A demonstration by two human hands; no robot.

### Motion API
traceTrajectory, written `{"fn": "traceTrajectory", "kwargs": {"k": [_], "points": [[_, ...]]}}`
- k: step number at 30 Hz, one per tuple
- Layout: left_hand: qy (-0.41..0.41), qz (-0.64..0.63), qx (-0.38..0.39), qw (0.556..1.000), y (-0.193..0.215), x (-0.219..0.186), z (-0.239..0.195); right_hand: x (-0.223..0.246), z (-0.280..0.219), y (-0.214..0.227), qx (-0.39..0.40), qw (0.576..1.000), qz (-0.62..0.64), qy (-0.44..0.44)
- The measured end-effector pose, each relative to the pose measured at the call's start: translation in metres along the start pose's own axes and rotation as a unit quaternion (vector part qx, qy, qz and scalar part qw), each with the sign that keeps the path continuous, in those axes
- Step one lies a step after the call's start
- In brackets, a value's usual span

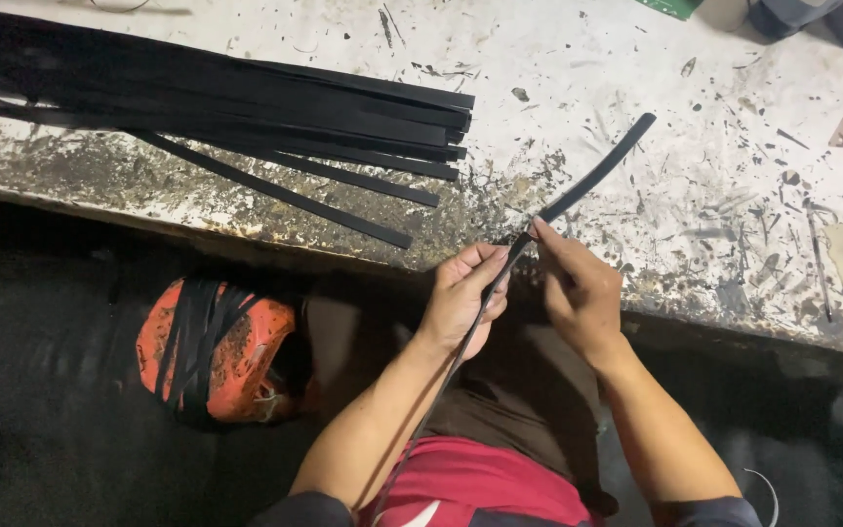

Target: The person is applying edge finish to multiple thin black leather strips by pulling them through an applicator.

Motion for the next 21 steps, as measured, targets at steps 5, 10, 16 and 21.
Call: {"fn": "traceTrajectory", "kwargs": {"k": [5, 10, 16, 21], "points": [[-0.016, -0.022, -0.013, 1.0, 0.008, 0.008, 0.017, -0.014, -0.031, -0.015, 0.046, 0.997, -0.062, 0.005], [-0.005, 0.012, 0.007, 1.0, -0.009, -0.003, -0.001, 0.001, 0.004, -0.001, 0.01, 0.999, -0.04, -0.008], [-0.037, 0.013, 0.029, 0.999, -0.013, 0.001, 0.011, -0.005, 0.034, 0.013, 0.005, 0.994, 0.026, -0.109], [-0.042, 0.028, 0.053, 0.997, -0.023, -0.012, -0.001, -0.011, 0.043, 0.02, -0.032, 0.989, 0.021, -0.14]]}}
Point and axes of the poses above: each hand's wrist, its own z-axis towards the middle knuckle, its own y-axis out of the back of the hand, x = y × z, the point moved 3 cm from there along z, towards the middle knuckle, and after that the axes turned 4 degrees about y, right-handed, at the moved point
